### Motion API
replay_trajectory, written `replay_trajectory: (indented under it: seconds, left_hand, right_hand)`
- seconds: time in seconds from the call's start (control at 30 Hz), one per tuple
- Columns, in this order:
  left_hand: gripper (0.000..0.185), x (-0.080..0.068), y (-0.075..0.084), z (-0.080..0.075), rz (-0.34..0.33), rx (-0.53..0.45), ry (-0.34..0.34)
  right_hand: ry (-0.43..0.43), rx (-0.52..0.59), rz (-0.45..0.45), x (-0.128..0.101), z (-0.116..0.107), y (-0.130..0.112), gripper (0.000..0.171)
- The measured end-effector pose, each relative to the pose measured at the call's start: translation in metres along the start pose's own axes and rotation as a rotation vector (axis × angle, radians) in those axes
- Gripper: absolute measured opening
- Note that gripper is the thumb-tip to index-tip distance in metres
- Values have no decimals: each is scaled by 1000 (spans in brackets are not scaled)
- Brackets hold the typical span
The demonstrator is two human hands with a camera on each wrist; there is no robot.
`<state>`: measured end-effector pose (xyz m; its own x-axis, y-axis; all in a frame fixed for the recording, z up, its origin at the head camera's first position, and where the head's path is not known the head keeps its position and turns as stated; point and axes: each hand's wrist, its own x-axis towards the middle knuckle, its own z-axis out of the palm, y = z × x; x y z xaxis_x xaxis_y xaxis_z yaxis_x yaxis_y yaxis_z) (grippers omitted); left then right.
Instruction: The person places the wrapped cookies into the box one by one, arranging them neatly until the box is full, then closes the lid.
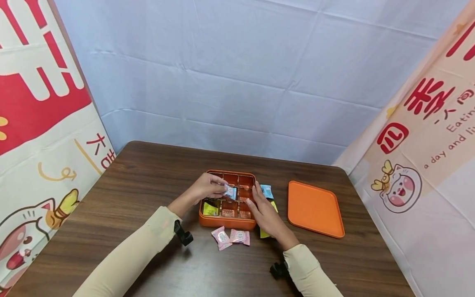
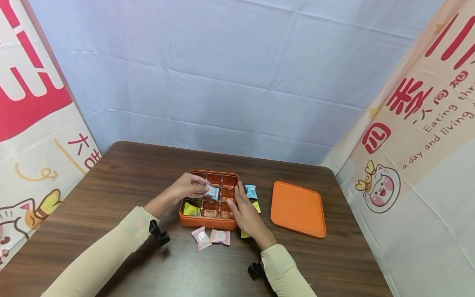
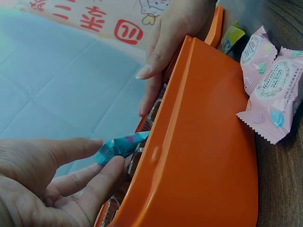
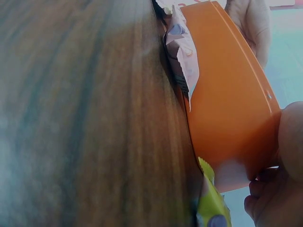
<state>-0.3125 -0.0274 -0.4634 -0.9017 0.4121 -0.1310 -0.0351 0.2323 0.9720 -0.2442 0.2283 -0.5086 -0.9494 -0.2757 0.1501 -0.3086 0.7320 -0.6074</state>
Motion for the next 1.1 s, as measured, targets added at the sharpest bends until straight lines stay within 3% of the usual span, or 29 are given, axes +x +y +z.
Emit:
replay_trajectory:
  seconds: [0.3, 0.6, 1.1]
  left_hand:
    - [28, 0, 0, -2, -5, -51, -36]
    - [27, -1, -2, -6, -8, -93, -22]
    - [34, -14, -7, -14, 150, -60, -24]
  right_hand:
    - [-11, 5, 6, 0, 0, -1, 71]
    - [-3, -7, -7, 1, 0, 0, 70]
    - [1, -3, -6, 0, 0, -1, 71]
